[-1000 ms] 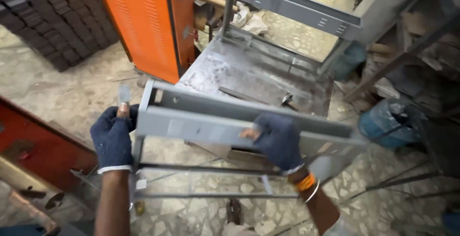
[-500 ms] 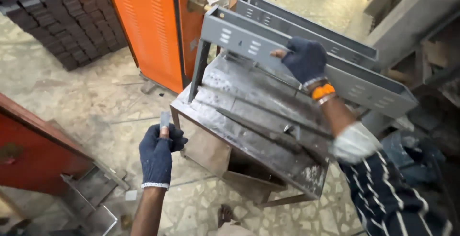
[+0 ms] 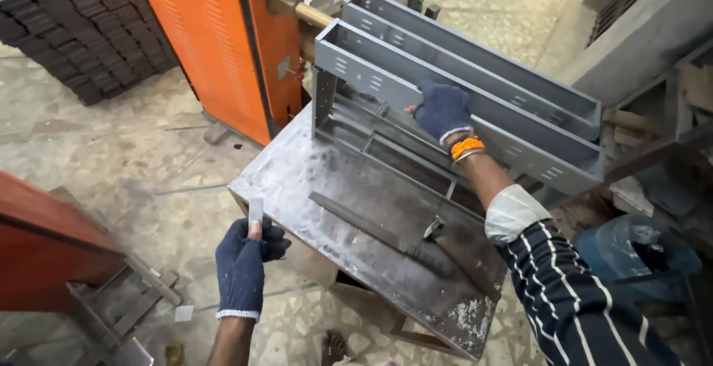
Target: The person welds sheet metal enclosure parts using a foot-pedal spot welding machine, holding each part under the copper electrodes and pressing the pedal to make welds with visible sparks. They reposition and turn the parts to weld different spots, then set finished parts on the work table.
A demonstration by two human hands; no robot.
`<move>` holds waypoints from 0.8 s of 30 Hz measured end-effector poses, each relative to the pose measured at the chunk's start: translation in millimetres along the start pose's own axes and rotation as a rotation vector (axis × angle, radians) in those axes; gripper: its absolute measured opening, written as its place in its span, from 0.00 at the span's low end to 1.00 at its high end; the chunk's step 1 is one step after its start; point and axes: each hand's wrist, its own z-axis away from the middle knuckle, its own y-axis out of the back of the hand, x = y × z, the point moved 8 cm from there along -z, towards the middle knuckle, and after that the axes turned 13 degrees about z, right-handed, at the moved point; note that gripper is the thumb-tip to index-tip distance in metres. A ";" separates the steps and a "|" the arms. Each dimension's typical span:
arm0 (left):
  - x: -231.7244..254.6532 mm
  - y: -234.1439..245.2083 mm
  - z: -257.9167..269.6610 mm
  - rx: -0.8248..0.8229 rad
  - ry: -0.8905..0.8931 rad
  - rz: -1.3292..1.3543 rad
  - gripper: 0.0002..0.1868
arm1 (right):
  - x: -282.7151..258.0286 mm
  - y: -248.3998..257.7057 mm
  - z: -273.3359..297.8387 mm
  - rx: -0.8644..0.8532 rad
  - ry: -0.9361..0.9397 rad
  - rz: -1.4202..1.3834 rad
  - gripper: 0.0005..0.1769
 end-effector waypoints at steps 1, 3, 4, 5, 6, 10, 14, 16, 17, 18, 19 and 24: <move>-1.7 -6.0 -4.4 0.000 0.000 0.002 0.16 | -1.3 1.0 -1.6 0.000 0.001 0.002 0.29; -3.7 -16.4 -10.3 -0.013 -0.009 0.005 0.17 | -4.4 4.1 -3.0 0.004 -0.023 -0.019 0.27; -4.9 -22.5 -10.9 -0.009 -0.011 0.008 0.17 | -4.9 2.8 -8.2 0.004 -0.019 -0.018 0.27; -4.9 -31.7 -10.4 -0.041 -0.030 0.010 0.16 | -3.2 2.8 -12.2 0.022 -0.035 -0.013 0.28; -4.6 -40.6 -10.0 -0.073 -0.050 0.012 0.16 | -1.8 3.1 -16.4 0.040 -0.052 -0.008 0.29; -10.9 -46.0 -9.7 -0.085 -0.037 -0.014 0.16 | -3.7 -11.2 -33.7 0.129 -0.017 -0.029 0.28; -20.6 -30.9 -5.3 -0.019 0.000 -0.011 0.16 | -4.1 -17.8 -41.7 0.102 -0.056 0.001 0.27; -23.8 -25.2 -3.6 -0.010 0.011 -0.007 0.17 | -3.2 -22.5 -42.8 0.091 -0.058 0.006 0.26; -26.1 -22.1 -3.5 0.003 0.030 -0.005 0.17 | -3.2 -22.9 -42.9 0.109 -0.060 0.006 0.26; -28.4 -19.2 -3.2 0.016 0.048 -0.003 0.16 | -3.1 -23.2 -42.9 0.128 -0.063 0.006 0.27; -29.6 -18.5 -3.7 0.016 0.052 -0.006 0.16 | -3.0 -25.0 -42.9 0.124 -0.065 0.005 0.27; -27.2 -27.2 -2.1 -0.035 0.019 0.011 0.17 | -6.5 -22.5 -31.0 0.040 -0.067 0.033 0.28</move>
